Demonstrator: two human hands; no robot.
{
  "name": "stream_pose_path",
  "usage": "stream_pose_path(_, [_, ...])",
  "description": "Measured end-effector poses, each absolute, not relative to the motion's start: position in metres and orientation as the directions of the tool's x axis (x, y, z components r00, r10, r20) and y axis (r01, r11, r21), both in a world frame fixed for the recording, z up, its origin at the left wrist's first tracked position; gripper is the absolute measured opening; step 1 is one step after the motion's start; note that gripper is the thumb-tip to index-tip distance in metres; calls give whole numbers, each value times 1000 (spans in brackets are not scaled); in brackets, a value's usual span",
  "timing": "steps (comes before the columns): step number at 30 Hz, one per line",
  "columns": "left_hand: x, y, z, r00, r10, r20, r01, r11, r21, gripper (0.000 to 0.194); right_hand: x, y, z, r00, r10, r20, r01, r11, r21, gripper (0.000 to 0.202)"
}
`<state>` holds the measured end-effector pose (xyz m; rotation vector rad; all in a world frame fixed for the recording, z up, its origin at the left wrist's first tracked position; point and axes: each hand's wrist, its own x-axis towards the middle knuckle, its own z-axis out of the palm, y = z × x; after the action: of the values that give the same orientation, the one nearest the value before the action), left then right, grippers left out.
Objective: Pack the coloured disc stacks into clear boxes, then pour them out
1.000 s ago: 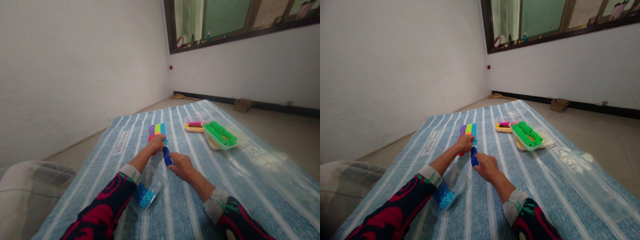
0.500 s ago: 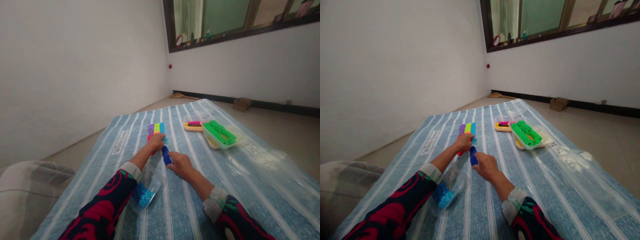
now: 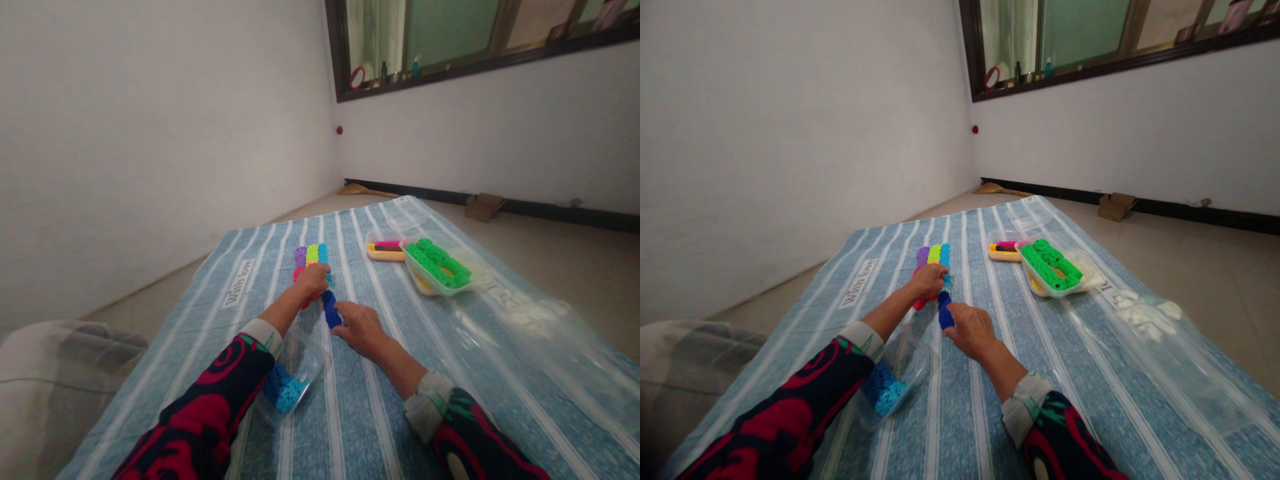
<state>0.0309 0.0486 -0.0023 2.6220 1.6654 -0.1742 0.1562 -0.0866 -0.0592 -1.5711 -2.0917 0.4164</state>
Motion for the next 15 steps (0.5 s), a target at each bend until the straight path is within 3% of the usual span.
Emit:
stream_pose_path(7, [35,48,0,450,881,-142,881,-465,-93,27,156,-87,-58,-215,959,182,806,280,-521,42])
stream_pose_path(15, [39,46,2,465,872,-154,868,-483,-114,23,156,-87,-56,-221,960,172,815,279,-507,41])
